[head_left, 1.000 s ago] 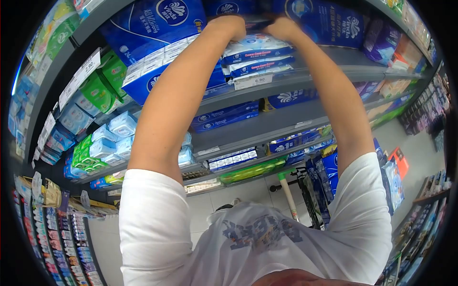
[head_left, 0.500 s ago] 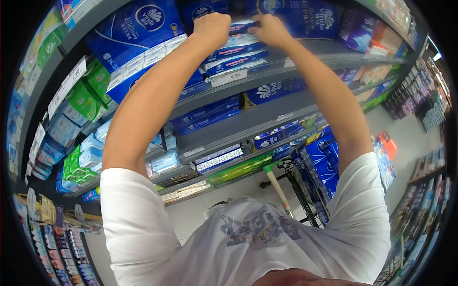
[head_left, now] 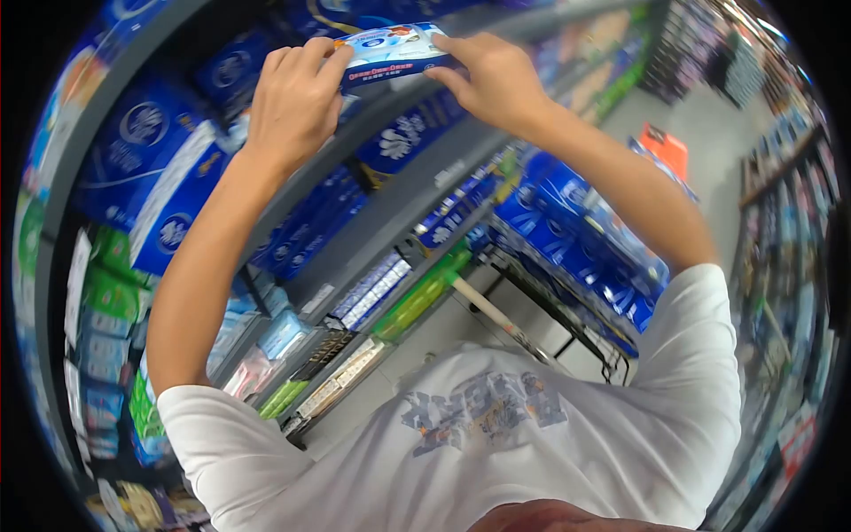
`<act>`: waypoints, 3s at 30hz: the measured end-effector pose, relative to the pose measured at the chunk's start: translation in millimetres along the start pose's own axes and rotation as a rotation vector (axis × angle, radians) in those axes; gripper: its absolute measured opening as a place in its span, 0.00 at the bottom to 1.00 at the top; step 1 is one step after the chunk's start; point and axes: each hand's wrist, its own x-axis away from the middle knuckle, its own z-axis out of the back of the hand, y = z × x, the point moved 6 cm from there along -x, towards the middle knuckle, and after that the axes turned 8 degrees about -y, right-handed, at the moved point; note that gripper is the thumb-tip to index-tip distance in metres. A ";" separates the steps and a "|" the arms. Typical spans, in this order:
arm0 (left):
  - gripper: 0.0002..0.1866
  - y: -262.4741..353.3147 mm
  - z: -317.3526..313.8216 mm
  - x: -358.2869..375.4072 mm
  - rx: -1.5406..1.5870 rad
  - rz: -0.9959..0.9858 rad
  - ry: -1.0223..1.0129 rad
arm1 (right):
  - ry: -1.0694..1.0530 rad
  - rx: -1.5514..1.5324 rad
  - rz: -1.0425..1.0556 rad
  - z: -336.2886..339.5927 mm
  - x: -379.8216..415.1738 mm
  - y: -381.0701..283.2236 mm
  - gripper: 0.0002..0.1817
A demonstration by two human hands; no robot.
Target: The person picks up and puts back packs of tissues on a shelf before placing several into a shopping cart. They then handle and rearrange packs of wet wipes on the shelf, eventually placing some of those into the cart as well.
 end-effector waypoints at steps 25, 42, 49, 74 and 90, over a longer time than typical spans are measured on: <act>0.30 318.8 -85.4 -82.5 0.786 -0.574 0.246 | -0.178 0.506 -0.473 198.9 315.4 -20.3 0.21; 0.24 306.7 -101.6 -72.7 0.840 -0.441 0.098 | 0.143 0.417 -0.776 173.1 337.1 -14.4 0.19; 0.22 286.0 -90.9 -52.2 0.955 -0.265 0.148 | 0.225 0.429 -0.607 177.0 304.6 -40.1 0.12; 0.10 357.7 -77.0 793.4 0.741 1.561 -1.516 | -0.942 -0.734 -1.299 -142.7 465.9 -99.6 0.28; 0.06 273.2 -197.7 604.9 1.144 1.301 -0.937 | -1.071 -0.165 -1.305 -156.0 454.5 -107.6 0.23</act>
